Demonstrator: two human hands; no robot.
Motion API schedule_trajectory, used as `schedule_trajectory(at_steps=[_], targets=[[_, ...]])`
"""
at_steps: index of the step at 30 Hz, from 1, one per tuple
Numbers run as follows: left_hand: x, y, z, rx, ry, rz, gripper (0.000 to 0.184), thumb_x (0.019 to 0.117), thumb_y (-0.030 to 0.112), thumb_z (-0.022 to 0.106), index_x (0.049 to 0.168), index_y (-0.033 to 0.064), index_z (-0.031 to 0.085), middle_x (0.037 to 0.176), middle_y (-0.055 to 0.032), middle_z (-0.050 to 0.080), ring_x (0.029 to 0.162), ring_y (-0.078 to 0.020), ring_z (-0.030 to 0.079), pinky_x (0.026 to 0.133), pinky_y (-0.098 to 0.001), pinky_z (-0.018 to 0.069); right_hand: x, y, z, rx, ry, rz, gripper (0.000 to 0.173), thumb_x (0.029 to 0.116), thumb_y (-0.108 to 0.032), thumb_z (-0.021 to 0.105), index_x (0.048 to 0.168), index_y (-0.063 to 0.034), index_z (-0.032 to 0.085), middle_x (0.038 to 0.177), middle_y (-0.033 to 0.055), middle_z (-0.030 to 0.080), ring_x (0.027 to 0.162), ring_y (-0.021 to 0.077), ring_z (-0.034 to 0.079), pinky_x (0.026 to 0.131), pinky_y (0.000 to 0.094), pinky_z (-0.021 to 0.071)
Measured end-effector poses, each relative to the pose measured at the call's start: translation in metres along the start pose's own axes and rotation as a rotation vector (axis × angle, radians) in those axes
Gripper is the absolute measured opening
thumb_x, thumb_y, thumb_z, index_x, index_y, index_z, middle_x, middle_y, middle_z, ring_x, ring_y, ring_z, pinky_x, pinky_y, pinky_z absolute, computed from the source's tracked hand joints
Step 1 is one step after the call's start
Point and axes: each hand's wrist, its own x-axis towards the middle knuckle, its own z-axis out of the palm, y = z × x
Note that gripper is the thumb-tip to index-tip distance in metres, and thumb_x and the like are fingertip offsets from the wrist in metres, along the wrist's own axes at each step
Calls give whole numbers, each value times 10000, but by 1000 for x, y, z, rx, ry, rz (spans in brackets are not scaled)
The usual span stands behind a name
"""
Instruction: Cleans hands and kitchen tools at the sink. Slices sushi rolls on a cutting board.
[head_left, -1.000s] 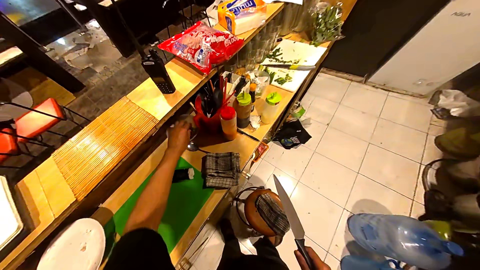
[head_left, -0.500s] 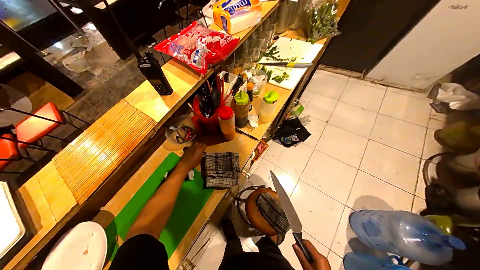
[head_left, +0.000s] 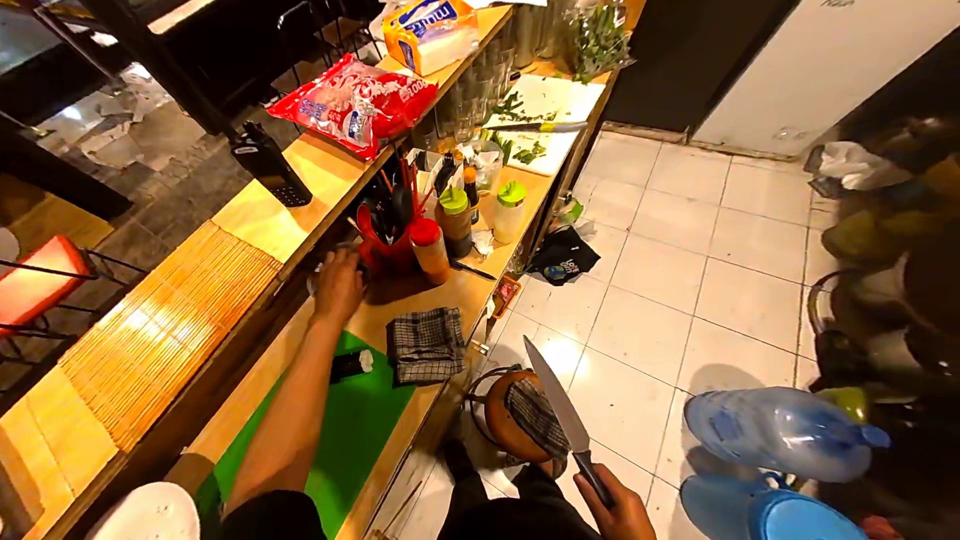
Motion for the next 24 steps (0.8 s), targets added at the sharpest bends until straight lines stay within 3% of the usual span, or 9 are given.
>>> schedule_trajectory(at_steps=[4, 6, 8, 11, 13, 15, 18, 20, 24], targets=[[-55, 56, 49, -26, -81, 192, 259, 1000, 220, 638, 1143, 25, 731, 1253, -192, 663, 1249, -390, 580, 1056, -587, 458, 7, 4, 8, 13, 66, -39, 372, 983, -345, 616, 1005, 20, 683, 649, 91, 604, 549, 177, 563, 533, 393, 495], [-78, 74, 71, -75, -166, 128, 418, 987, 386, 652, 1296, 108, 695, 1453, -125, 575, 1411, -344, 461, 1163, -577, 352, 12, 3, 10, 6, 86, -58, 392, 984, -376, 600, 1003, 6, 684, 645, 78, 600, 542, 167, 556, 528, 385, 494], [-88, 83, 93, -93, -206, 30, 619, 960, 507, 643, 1484, 189, 556, 1636, -99, 376, 1539, -358, 260, 1228, -609, 198, 19, 1, 15, -5, 109, -78, 417, 984, -412, 569, 1006, -16, 696, 650, 65, 613, 541, 155, 568, 526, 378, 505], [-95, 91, 124, -108, -240, -116, 725, 992, 601, 512, 1606, 244, 363, 1710, -123, 183, 1576, -392, 107, 1227, -656, 93, 32, -11, 22, -26, 115, -100, 461, 1000, -439, 506, 1023, -21, 697, 654, 67, 614, 553, 167, 585, 534, 395, 518], [-96, 97, 126, -175, -124, -184, 722, 990, 545, 560, 1577, 152, 412, 1684, -189, 226, 1563, -414, 153, 1246, -618, 116, 46, -24, 25, -45, 96, -109, 485, 1017, -435, 462, 1048, -12, 697, 683, 91, 638, 593, 213, 631, 569, 450, 546], [-102, 104, 117, -228, 31, -312, 730, 977, 424, 651, 1533, 7, 427, 1618, -288, 310, 1506, -478, 270, 1231, -592, 223, 58, -41, 26, -75, 32, -105, 508, 1030, -434, 426, 1119, -11, 692, 751, 118, 677, 677, 268, 681, 641, 512, 573], [-108, 118, 99, -215, -35, -580, 914, 928, 418, 729, 1560, -72, 288, 1498, -360, 426, 1438, -490, 383, 1183, -543, 344, 79, -73, 32, -154, -66, -121, 495, 1037, -424, 428, 1176, -23, 685, 857, 149, 715, 792, 325, 715, 723, 557, 580], [-112, 125, 95, -216, -115, -681, 883, 921, 407, 743, 1538, -73, 331, 1432, -328, 509, 1384, -449, 467, 1144, -527, 396, 95, -94, 40, -225, -125, -158, 502, 1049, -435, 434, 1222, -33, 680, 949, 163, 733, 878, 339, 727, 789, 557, 583], [-110, 127, 81, -348, -171, -767, 610, 967, 306, 698, 1434, -33, 500, 1343, -254, 613, 1287, -374, 581, 1098, -525, 442, 135, -138, 55, -366, -353, -98, 502, 1085, -453, 377, 1318, -72, 608, 1133, 165, 702, 1073, 339, 686, 938, 535, 535]])
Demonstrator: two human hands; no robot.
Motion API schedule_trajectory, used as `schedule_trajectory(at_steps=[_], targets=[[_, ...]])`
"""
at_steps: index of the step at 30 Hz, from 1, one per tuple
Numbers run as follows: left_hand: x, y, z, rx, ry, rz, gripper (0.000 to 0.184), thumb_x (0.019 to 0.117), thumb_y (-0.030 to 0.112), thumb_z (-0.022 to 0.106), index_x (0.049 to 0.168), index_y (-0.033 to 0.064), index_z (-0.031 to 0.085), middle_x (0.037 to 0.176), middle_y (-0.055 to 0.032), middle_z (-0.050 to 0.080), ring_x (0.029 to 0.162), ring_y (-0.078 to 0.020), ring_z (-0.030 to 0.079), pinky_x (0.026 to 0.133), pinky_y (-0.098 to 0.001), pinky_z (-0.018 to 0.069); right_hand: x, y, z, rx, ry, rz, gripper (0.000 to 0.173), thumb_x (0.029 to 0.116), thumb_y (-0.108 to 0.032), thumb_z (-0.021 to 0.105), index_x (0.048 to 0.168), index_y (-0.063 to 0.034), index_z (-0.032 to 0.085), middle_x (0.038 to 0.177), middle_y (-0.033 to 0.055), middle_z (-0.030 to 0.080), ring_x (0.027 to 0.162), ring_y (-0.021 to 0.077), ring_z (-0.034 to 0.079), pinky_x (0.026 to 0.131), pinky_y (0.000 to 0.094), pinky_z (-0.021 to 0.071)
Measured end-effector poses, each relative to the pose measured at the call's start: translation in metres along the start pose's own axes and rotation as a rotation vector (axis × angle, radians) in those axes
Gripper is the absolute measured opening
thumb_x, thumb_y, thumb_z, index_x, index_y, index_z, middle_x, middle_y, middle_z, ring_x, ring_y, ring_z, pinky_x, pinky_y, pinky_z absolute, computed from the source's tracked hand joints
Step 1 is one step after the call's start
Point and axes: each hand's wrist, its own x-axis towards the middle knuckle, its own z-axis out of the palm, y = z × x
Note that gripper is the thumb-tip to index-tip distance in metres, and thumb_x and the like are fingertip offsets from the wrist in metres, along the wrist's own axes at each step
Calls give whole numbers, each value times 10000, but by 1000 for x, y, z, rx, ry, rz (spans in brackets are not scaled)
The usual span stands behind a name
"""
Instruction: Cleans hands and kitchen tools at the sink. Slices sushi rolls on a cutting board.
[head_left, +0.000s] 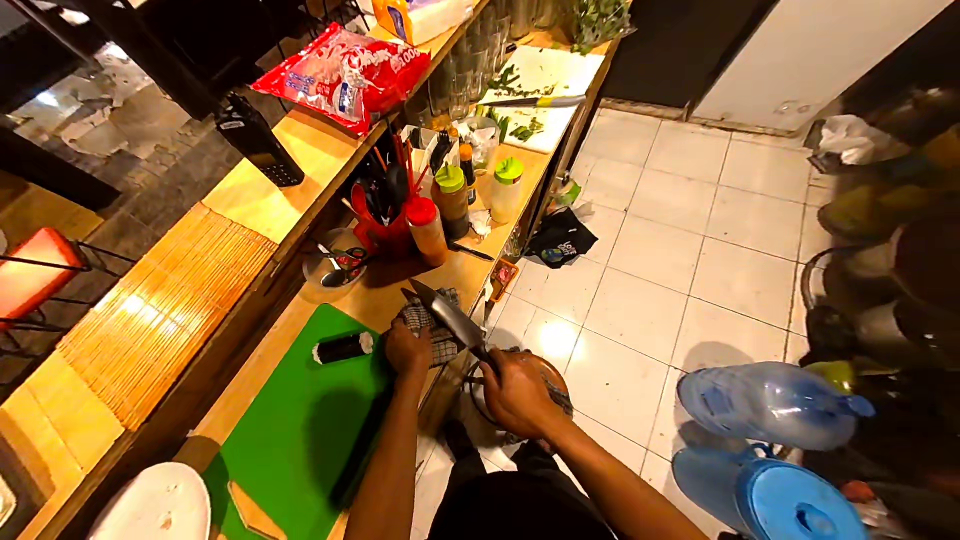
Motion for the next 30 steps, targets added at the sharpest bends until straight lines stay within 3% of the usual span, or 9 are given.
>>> schedule_trajectory(at_steps=[3, 6, 7, 9, 11, 16, 21, 27, 30], targets=[[-3, -8, -2, -270, 55, 107, 531, 956, 211, 723, 1369, -58, 526, 1265, -262, 636, 1188, -355, 630, 1034, -488, 497, 21, -13, 1, -47, -54, 7, 526, 1096, -459, 349, 1356, -62, 577, 1169, 178, 695, 1113, 354, 677, 958, 541, 525], [-6, -26, 20, -468, 37, 502, 434, 968, 177, 679, 1308, -73, 576, 1214, -217, 675, 1121, -263, 673, 993, -407, 550, 24, -17, 8, -49, -41, 5, 528, 1096, -451, 349, 1349, -51, 582, 1141, 188, 702, 1104, 361, 681, 952, 534, 530], [-6, -31, 29, -442, 7, 638, 397, 989, 185, 639, 1306, -55, 621, 1275, -195, 670, 1198, -252, 649, 1057, -400, 518, 24, -18, 10, -51, -39, 7, 525, 1095, -451, 349, 1347, -54, 583, 1134, 185, 703, 1100, 358, 683, 949, 531, 533], [-4, -39, 43, -287, -52, 859, 396, 1047, 219, 509, 1348, 6, 654, 1446, -145, 602, 1418, -294, 496, 1216, -458, 352, 24, -20, 11, -51, -45, 11, 521, 1094, -451, 349, 1355, -61, 578, 1125, 182, 705, 1095, 358, 685, 944, 530, 535], [-2, -40, 52, -108, -85, 990, 457, 1084, 263, 379, 1400, 47, 628, 1534, -112, 526, 1495, -341, 384, 1251, -528, 243, 26, -20, 9, -33, -60, 13, 518, 1096, -447, 353, 1359, -59, 574, 1121, 192, 702, 1094, 365, 683, 948, 537, 529], [3, -42, 57, 151, -84, 1024, 514, 1111, 309, 260, 1476, 114, 564, 1581, -27, 481, 1525, -248, 343, 1262, -478, 247, 28, -12, 17, -5, -50, 7, 496, 1091, -443, 358, 1290, -57, 597, 1038, 177, 711, 1016, 360, 701, 885, 542, 546], [6, -37, 61, 236, -35, 1015, 504, 1107, 290, 267, 1482, 114, 555, 1605, -22, 448, 1539, -232, 312, 1256, -464, 260, 16, 2, 22, -28, -4, -2, 497, 1090, -435, 353, 1264, -48, 612, 1051, 174, 718, 1018, 355, 708, 877, 541, 552], [11, -38, 70, 245, 27, 1023, 500, 1095, 276, 273, 1485, 130, 550, 1617, -13, 429, 1540, -231, 309, 1247, -467, 282, -22, 47, 21, -36, 130, -54, 490, 1070, -423, 435, 1270, -32, 654, 1013, 185, 736, 921, 378, 733, 790, 568, 583], [10, -36, 71, 237, 26, 1014, 513, 1100, 291, 261, 1491, 109, 539, 1617, -34, 428, 1541, -242, 304, 1252, -473, 270, -58, 81, 25, -57, 336, -144, 430, 1031, -374, 521, 1126, 0, 709, 849, 182, 729, 742, 377, 736, 631, 570, 593]])
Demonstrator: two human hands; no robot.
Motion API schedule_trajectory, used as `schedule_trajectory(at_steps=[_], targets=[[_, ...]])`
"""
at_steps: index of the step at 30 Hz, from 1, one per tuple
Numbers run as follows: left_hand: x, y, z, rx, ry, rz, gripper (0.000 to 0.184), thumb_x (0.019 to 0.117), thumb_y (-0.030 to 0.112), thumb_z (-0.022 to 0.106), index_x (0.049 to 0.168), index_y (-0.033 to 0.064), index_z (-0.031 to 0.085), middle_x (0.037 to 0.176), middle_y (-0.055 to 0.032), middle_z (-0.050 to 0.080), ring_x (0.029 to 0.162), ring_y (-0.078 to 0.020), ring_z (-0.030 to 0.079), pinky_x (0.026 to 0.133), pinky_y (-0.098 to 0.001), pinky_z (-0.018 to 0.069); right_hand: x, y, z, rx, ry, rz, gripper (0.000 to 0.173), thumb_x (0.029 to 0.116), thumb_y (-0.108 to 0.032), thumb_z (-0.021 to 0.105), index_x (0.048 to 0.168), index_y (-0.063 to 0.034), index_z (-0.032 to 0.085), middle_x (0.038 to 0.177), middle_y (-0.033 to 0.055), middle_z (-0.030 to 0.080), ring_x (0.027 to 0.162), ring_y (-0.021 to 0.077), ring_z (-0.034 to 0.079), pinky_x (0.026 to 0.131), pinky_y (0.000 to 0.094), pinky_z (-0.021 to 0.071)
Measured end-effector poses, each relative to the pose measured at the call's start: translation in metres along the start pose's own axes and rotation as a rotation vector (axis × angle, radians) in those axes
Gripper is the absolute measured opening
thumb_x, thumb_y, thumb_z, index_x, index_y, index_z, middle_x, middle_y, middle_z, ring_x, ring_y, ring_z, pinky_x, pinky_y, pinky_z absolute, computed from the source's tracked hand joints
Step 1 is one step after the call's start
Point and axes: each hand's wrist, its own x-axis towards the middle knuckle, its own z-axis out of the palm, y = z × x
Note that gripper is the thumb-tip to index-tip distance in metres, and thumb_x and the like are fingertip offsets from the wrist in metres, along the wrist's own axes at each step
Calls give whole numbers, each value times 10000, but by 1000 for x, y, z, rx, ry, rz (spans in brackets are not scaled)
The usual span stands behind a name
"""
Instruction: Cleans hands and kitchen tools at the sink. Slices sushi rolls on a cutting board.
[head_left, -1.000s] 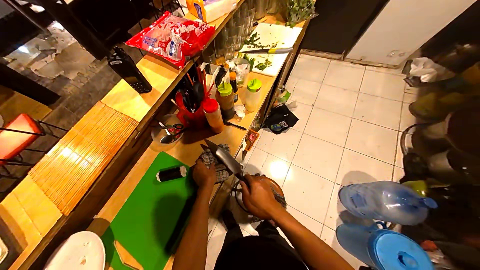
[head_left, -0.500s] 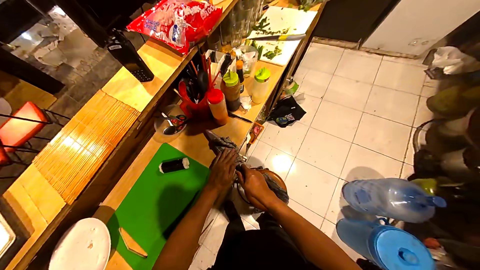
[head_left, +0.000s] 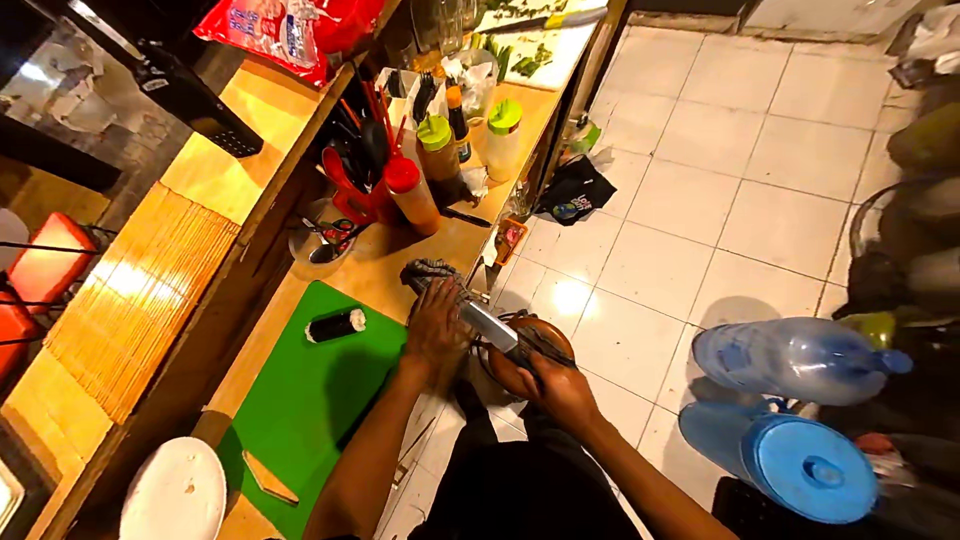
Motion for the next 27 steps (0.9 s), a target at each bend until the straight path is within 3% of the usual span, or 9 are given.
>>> schedule_trajectory(at_steps=[2, 5, 9, 14, 17, 20, 22, 24, 27], targets=[[2, -1, -3, -6, -17, -40, 529, 1099, 306, 248, 1499, 99, 527, 1623, -48, 417, 1545, -260, 295, 1254, -492, 253, -32, 24, -6, -17, 143, -46, 401, 1007, -360, 535, 1023, -4, 719, 757, 142, 704, 623, 315, 710, 529, 512, 579], [10, -20, -21, -4, -95, -98, 524, 1114, 294, 262, 1550, 67, 442, 1653, -98, 353, 1560, -300, 244, 1270, -522, 191, -72, 56, -26, -8, 196, -2, 416, 1017, -377, 490, 976, -17, 695, 689, 101, 656, 536, 253, 648, 463, 452, 538], [15, -32, -33, -45, -116, -128, 489, 1106, 272, 364, 1546, 80, 453, 1664, -84, 334, 1572, -289, 210, 1278, -512, 178, -82, 74, -37, 21, 241, 8, 431, 1027, -404, 490, 977, -29, 696, 688, 90, 658, 531, 230, 639, 463, 424, 535], [17, -33, -31, -44, -91, -133, 520, 1102, 337, 344, 1538, 82, 466, 1659, -107, 339, 1568, -332, 207, 1265, -544, 178, -62, 79, -30, 124, 207, 10, 418, 1026, -385, 493, 1016, -24, 703, 718, 97, 673, 573, 244, 660, 507, 443, 556], [8, -17, -36, -10, -32, -171, 526, 1083, 344, 409, 1534, 82, 472, 1664, -107, 327, 1571, -317, 204, 1270, -535, 172, -48, 73, -32, 269, 106, 59, 424, 1005, -391, 526, 1113, -14, 688, 742, 83, 690, 612, 222, 671, 565, 448, 573], [-27, 7, -54, -20, 52, -231, 517, 1062, 334, 495, 1516, 86, 500, 1638, -109, 377, 1556, -296, 257, 1272, -517, 208, -37, 56, -29, 411, 114, -32, 395, 987, -386, 590, 1080, -12, 675, 725, 40, 667, 587, 95, 620, 549, 300, 551], [-59, 7, -70, -49, 150, -285, 470, 1044, 321, 551, 1465, 113, 569, 1599, -65, 446, 1522, -252, 338, 1244, -505, 288, -32, 39, -27, 475, 108, -113, 353, 1008, -343, 574, 1054, -7, 676, 801, 48, 670, 667, 53, 618, 624, 232, 551], [-88, -12, -90, -35, 224, -362, 435, 1008, 267, 623, 1411, 104, 618, 1546, -77, 513, 1477, -280, 412, 1199, -547, 339, -29, 19, -25, 502, 59, -141, 352, 1030, -310, 532, 1059, 6, 684, 841, 59, 672, 712, 51, 623, 670, 223, 554], [-104, -70, -120, 48, 164, -415, 615, 915, 243, 741, 1468, 58, 543, 1579, -141, 455, 1505, -360, 345, 1214, -605, 275, -26, -26, -16, 512, 4, -102, 365, 1049, -316, 481, 1045, -2, 665, 717, 26, 623, 594, 50, 582, 565, 244, 532]])
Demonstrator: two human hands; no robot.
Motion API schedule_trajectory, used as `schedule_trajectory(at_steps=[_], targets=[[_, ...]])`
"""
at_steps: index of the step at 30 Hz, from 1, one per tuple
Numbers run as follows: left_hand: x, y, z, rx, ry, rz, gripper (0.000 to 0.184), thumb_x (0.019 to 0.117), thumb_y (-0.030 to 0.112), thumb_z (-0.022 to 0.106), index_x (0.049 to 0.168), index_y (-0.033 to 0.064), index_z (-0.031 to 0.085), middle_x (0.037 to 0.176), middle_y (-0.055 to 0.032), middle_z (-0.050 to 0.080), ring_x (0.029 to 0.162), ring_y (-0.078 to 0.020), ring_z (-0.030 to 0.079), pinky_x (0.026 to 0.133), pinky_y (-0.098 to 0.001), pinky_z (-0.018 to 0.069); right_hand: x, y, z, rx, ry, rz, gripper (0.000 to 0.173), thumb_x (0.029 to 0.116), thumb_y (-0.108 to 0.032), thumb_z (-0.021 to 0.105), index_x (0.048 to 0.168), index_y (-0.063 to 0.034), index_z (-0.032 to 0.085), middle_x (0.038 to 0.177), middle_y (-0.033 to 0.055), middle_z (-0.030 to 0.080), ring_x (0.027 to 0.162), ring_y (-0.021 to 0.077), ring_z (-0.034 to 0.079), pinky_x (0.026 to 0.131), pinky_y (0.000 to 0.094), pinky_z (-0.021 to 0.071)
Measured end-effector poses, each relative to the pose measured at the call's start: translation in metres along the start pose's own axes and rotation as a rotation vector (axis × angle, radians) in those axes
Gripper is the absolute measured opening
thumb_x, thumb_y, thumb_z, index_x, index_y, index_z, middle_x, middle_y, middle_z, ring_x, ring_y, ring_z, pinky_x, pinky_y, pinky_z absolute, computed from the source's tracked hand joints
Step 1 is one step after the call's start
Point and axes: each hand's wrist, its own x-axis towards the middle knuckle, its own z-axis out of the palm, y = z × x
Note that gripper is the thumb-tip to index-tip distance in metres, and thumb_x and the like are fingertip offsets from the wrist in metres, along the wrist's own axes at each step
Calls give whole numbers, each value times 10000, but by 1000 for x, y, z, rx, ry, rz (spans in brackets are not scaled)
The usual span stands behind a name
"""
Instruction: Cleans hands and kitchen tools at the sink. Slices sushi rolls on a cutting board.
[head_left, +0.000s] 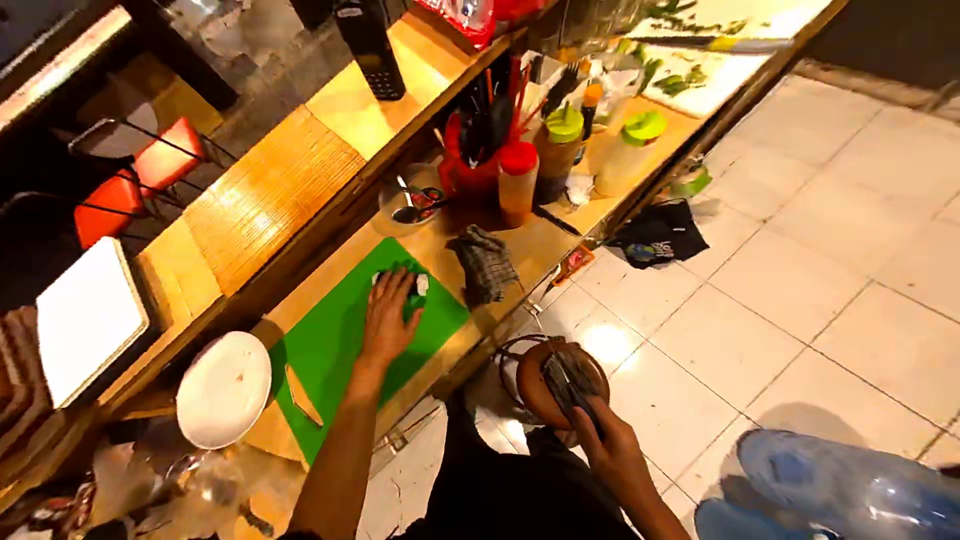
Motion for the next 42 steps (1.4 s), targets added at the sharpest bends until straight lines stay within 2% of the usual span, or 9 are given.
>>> schedule_trajectory(at_steps=[3, 6, 8, 11, 13, 17, 31, 37, 42], targets=[[31, -48, -8, 72, -200, 32, 820, 865, 310, 813, 1544, 52, 432, 1586, -177, 433, 1504, -366, 346, 1247, -591, 203, 9, -29, 44, 49, -59, 76, 423, 1068, -366, 438, 1075, -1, 650, 732, 36, 600, 605, 97, 574, 571, 302, 533], [45, -67, -7, 57, -272, 122, 629, 896, 234, 793, 1445, 40, 555, 1379, -213, 607, 1326, -404, 535, 1151, -611, 363, 20, -54, 86, 78, -68, 125, 428, 1077, -380, 422, 1063, -14, 643, 715, 24, 568, 591, 94, 545, 560, 298, 508], [43, -69, -7, 70, -276, 140, 524, 893, 268, 793, 1338, 39, 641, 1250, -213, 657, 1216, -416, 593, 1046, -621, 452, 23, -65, 111, 100, -72, 163, 429, 1080, -370, 415, 1095, -9, 646, 712, 23, 569, 586, 91, 547, 560, 297, 513], [33, -61, -7, 73, -330, 88, 531, 914, 355, 760, 1292, -1, 647, 1229, -235, 654, 1198, -426, 600, 1019, -613, 465, 26, -79, 137, 83, -90, 216, 428, 1081, -354, 402, 1069, 1, 641, 701, 43, 558, 584, 121, 544, 568, 325, 508], [31, -55, -5, 45, -362, 56, 597, 947, 346, 721, 1383, -31, 567, 1298, -270, 611, 1247, -443, 571, 1050, -614, 443, 29, -85, 148, 61, -92, 219, 423, 1083, -352, 400, 1034, -3, 634, 692, 43, 551, 579, 123, 540, 567, 321, 502], [34, -51, 1, 37, -383, 32, 628, 1021, 340, 616, 1485, -50, 450, 1416, -281, 543, 1333, -436, 521, 1109, -603, 403, 39, -92, 154, 41, -147, 270, 432, 1078, -358, 382, 1084, -15, 644, 737, 53, 578, 622, 142, 569, 603, 347, 519], [38, -55, 3, 86, -404, 73, 553, 1030, 354, 578, 1430, -21, 510, 1386, -223, 573, 1298, -384, 553, 1076, -562, 439, 49, -90, 149, -63, -229, 262, 442, 1086, -385, 358, 1074, -45, 641, 733, 51, 575, 636, 162, 581, 624, 372, 520], [39, -54, 2, 103, -423, 77, 545, 1032, 340, 573, 1430, -26, 507, 1386, -226, 571, 1298, -378, 553, 1071, -558, 441, 47, -94, 152, -80, -223, 264, 428, 1082, -393, 372, 1006, -60, 628, 692, 40, 549, 595, 159, 563, 577, 367, 507], [30, -48, 0, 82, -406, 71, 577, 1031, 373, 582, 1441, -26, 501, 1388, -242, 564, 1304, -400, 542, 1077, -567, 433, 40, -93, 143, -65, -197, 283, 448, 1076, -414, 370, 1057, -62, 647, 712, 35, 578, 604, 153, 584, 594, 370, 528]])
